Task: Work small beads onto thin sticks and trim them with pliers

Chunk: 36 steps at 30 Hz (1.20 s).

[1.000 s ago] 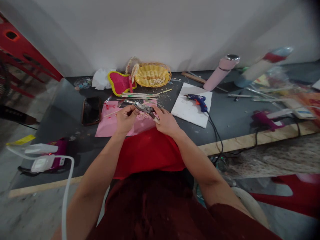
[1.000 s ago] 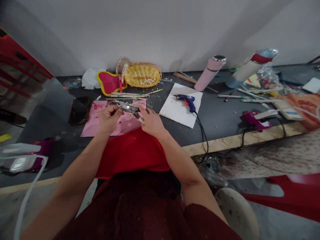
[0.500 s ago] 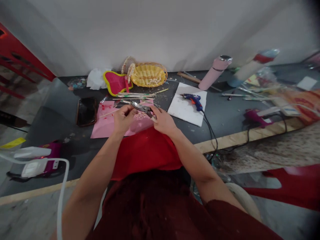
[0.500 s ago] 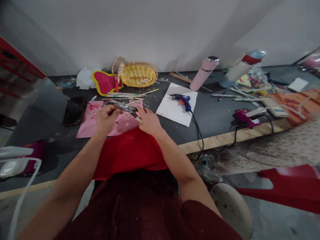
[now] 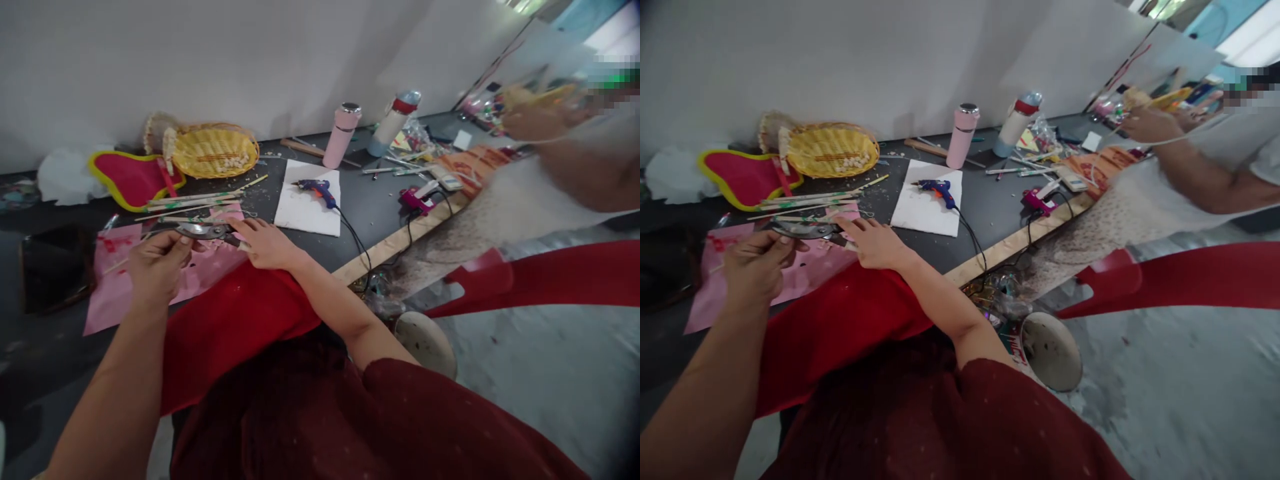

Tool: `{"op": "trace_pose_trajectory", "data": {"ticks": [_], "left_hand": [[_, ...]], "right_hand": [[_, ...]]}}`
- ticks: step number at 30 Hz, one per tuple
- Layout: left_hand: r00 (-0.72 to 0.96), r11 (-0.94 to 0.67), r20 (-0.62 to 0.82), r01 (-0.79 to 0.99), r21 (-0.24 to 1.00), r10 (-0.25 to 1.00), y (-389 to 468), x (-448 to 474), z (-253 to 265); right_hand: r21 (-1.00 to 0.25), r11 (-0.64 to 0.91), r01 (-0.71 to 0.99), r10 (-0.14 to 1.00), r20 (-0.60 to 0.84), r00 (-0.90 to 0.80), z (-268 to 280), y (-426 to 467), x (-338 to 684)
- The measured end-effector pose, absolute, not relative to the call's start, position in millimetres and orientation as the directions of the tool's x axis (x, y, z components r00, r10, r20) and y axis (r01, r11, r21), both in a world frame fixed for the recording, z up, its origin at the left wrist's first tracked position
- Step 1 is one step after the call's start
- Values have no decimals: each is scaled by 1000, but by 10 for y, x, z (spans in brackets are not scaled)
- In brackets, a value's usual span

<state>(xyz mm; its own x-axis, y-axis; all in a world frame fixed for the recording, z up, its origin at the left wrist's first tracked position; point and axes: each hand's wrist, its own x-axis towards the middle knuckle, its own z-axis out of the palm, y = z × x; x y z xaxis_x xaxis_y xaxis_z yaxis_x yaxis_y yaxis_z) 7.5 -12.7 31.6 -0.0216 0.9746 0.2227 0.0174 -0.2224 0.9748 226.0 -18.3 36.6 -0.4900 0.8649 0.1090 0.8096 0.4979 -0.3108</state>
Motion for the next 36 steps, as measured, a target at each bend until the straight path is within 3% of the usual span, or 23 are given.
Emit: {"op": "trace_pose_trajectory", "data": {"ticks": [18,25,36], "left_hand": [[-67,-271,279,108,957,958,-101,121,258],[-55,-318,339,231,919,939,-157,124,295],[123,-175,178,-39,984,976,-106,6,247]], "right_hand": [[-304,444,843,893,72,-444,357,-195,2257],[-281,456,844,889,100,-447,358,-207,2240],[-291,496,818,867,111,-486,348,-194,2264]]}}
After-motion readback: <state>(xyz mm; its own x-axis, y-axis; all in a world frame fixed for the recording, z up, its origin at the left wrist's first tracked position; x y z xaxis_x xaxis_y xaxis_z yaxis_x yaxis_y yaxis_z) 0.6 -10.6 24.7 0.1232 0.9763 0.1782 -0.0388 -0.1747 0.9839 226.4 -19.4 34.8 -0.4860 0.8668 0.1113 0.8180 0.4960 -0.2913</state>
